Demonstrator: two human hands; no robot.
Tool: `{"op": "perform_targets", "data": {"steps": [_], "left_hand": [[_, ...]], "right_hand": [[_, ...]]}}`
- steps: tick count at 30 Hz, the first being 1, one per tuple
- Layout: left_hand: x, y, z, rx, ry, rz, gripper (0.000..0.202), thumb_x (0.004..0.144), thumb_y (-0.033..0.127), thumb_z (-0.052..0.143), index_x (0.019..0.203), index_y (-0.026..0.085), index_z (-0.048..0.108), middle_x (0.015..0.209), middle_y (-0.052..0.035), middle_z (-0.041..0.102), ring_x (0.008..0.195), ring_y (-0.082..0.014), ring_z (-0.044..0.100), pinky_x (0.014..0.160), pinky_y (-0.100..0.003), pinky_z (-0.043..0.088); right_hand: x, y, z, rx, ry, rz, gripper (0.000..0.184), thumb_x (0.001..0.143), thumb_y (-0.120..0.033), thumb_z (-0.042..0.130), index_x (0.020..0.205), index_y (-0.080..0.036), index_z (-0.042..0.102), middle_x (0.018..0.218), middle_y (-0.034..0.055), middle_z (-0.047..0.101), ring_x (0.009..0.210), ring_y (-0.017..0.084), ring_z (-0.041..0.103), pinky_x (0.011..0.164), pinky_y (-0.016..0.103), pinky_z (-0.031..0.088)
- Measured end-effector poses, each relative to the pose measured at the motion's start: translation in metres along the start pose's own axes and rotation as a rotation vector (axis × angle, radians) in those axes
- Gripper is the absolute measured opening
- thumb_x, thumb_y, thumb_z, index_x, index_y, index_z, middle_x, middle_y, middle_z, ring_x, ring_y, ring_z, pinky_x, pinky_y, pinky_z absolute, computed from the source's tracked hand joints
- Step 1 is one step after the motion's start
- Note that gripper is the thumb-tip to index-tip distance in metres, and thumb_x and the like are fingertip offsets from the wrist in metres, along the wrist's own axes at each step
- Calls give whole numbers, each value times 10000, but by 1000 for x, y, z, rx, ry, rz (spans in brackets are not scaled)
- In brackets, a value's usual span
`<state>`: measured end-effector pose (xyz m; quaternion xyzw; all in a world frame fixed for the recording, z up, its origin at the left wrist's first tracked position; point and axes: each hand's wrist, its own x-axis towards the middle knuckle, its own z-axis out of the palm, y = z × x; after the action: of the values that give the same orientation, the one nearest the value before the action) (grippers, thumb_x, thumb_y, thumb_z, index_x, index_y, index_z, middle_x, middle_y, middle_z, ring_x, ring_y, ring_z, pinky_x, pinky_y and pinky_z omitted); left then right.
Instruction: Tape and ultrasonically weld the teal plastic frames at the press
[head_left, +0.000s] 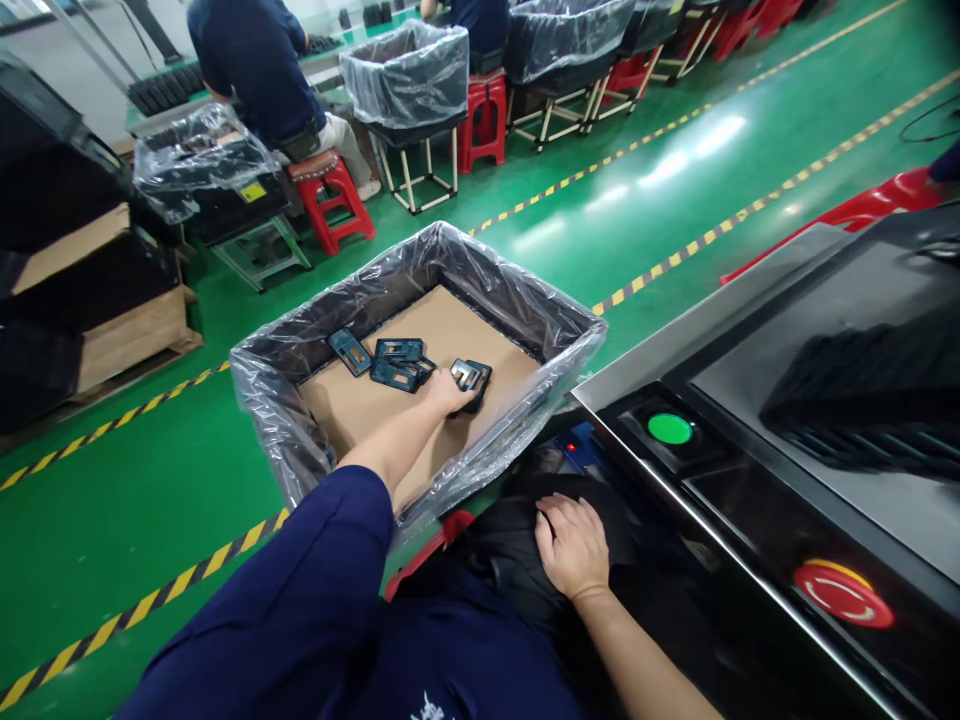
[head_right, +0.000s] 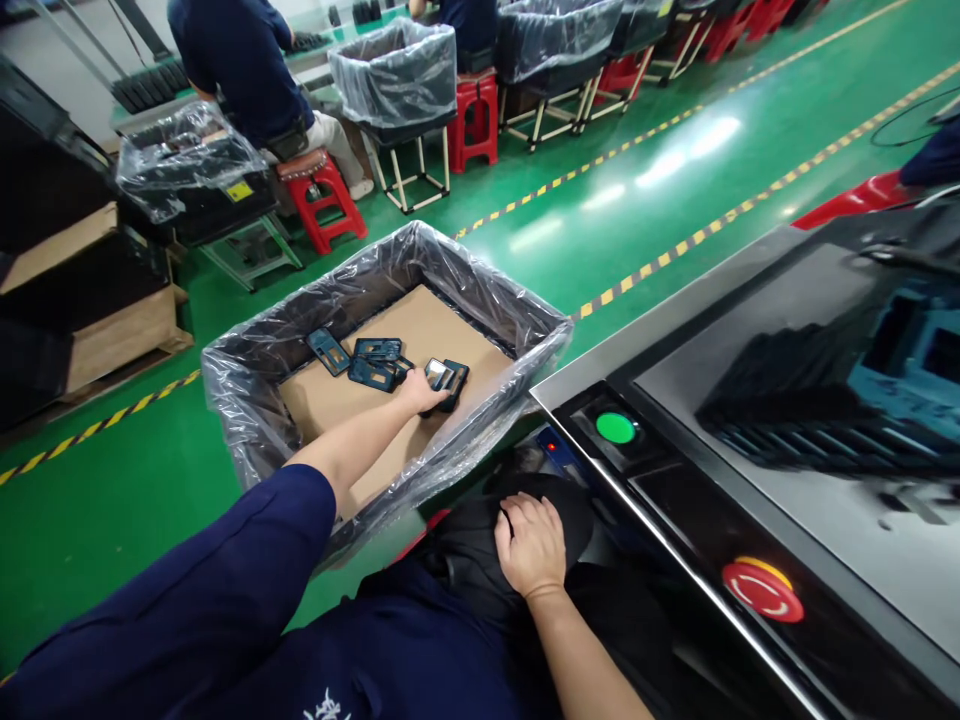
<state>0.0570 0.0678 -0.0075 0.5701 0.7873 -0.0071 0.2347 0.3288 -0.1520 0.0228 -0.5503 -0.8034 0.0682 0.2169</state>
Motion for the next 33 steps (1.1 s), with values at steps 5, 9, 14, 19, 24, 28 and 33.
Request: {"op": "perform_targets", "data": {"steps": [5,9,14,19,24,28,33], "left_hand": [[9,40,19,-58,25,-111,1030,629,731,677,1376,97,357,1368,-249,470,1290,-346,465,1028,-395,400],[10,43,26,-45,70,-103,762,795,647,553,1337,127,419,1351,-222,504,1275,-336,471,1032,-426,388],[22,-1,-5,50,174,-36,462,902,275,429,1349,165,415,1463,-168,407,1359,-285,373,1106,-411,301],[42,-61,-48,175,142,25,699,773,198,614,1418,196,344,1574,-144,243,1461,-314,164,1179,-487,159],[46,-92,-60,263,-41,109,698,730,225,723,1368,185,443,1479,-167,394,1410,-346,282,1118,-504,308],[37,-92,-58,312,-109,181,436,882,342,621,1274,172,537,1348,-121,514,1239,-283,493,1015,-512,430],[14,-92,-56,344,-172,224,371,909,351,590,1234,174,566,1293,-106,554,1159,-249,552,977,-489,469]], "right_hand": [[1,3,0,-19,-4,-18,221,930,-272,457,956,-195,662,984,55,708,1042,236,613,1060,437,327],[-2,5,0,-21,-8,-11,220,930,-276,457,971,-195,657,992,54,707,1042,238,615,1058,441,327],[-5,8,-1,-14,-23,2,210,920,-280,473,976,-203,660,1006,57,709,1052,241,617,1071,437,317],[-2,8,0,-4,-29,1,214,913,-280,476,982,-207,664,1009,63,710,1054,245,617,1071,438,316],[2,8,2,-2,-27,-23,212,914,-278,473,977,-199,660,1008,64,709,1052,245,615,1066,438,315],[3,6,2,-7,-25,-27,206,911,-271,481,973,-194,661,1008,62,707,1054,242,612,1068,438,313],[3,4,1,-7,-35,2,211,910,-270,484,971,-193,671,1011,61,708,1059,239,611,1073,428,312]]}}
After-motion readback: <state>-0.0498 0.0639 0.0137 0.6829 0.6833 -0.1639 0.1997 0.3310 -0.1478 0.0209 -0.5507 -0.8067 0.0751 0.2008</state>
